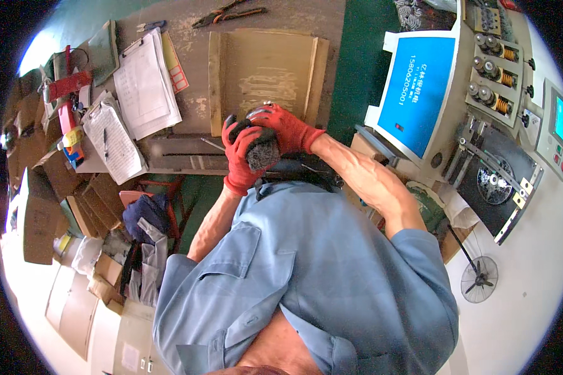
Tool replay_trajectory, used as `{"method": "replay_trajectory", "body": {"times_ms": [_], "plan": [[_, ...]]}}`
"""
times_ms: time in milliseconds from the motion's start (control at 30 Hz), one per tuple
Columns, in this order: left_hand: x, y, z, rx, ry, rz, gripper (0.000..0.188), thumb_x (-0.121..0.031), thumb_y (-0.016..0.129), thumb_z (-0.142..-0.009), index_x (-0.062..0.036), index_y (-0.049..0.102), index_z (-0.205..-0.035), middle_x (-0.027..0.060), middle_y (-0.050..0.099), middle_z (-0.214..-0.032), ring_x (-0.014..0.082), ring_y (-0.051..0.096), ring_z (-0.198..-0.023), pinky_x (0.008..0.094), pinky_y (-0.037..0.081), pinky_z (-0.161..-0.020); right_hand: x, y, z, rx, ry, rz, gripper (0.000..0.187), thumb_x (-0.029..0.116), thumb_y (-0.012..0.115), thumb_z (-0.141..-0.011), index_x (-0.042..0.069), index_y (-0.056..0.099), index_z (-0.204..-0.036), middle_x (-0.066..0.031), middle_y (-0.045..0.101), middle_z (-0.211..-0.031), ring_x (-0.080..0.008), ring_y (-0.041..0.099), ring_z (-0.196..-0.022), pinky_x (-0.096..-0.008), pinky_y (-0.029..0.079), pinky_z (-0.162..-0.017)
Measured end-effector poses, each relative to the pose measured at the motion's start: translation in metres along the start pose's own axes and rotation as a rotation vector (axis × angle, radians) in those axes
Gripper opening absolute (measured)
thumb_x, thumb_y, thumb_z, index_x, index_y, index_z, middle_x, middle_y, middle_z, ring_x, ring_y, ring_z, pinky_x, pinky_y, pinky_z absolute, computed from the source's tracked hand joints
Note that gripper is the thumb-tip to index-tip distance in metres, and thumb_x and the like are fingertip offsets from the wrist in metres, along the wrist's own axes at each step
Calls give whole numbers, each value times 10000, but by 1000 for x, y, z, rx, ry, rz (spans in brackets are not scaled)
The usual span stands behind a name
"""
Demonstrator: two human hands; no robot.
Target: The person gathers a bundle of thin metal rods and secures them with a white tie using both hands. They then place the bundle into a cardboard box and write on a yellow document with a pen.
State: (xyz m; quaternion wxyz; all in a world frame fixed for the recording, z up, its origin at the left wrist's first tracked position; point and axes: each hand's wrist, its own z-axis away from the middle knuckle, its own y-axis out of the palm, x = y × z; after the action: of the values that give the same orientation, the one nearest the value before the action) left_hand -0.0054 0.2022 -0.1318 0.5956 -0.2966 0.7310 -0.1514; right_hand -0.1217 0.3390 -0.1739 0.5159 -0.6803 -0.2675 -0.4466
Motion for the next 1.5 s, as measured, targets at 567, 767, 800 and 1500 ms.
{"method": "replay_trajectory", "body": {"times_ms": [567, 767, 800, 1500], "plan": [[1, -4, -19, 2, 95, 97, 408, -316, 757, -589, -164, 638, -949, 31, 630, -1010, 267, 546, -1081, 553, 299, -1054, -6, 7, 1, -19, -48, -3, 495, 246, 690, -664, 111, 586, -1128, -121, 529, -1223, -341, 451, -1205, -499, 329, -1033], [4, 2, -17, 0, 115, 214, 420, -234, 762, -586, -118, 610, -960, 59, 630, -1004, 271, 587, -1011, 526, 332, -1042, -26, 11, -3, 34, -53, 44, 537, 297, 668, -639, 122, 597, -1142, -115, 527, -1251, -325, 441, -1215, -463, 322, -1050], [7, 5, -16, -13, 118, 249, 426, -211, 765, -582, -109, 604, -963, 66, 629, -1003, 273, 592, -1000, 519, 339, -1039, -27, 9, -6, 45, -45, 35, 540, 302, 664, -641, 123, 597, -1147, -115, 528, -1249, -326, 441, -1214, -460, 327, -1047], [26, 12, -20, -82, 8, 178, 710, -268, 823, -540, -72, 565, -1171, 113, 583, -1217, 324, 493, -1208, 504, 300, -1071, -34, 8, 10, -1, 596, -784, 522, 94, 661, -781, 52, 489, -1272, -119, 524, -1288, -208, 463, -1224, -341, 363, -1041]]}}
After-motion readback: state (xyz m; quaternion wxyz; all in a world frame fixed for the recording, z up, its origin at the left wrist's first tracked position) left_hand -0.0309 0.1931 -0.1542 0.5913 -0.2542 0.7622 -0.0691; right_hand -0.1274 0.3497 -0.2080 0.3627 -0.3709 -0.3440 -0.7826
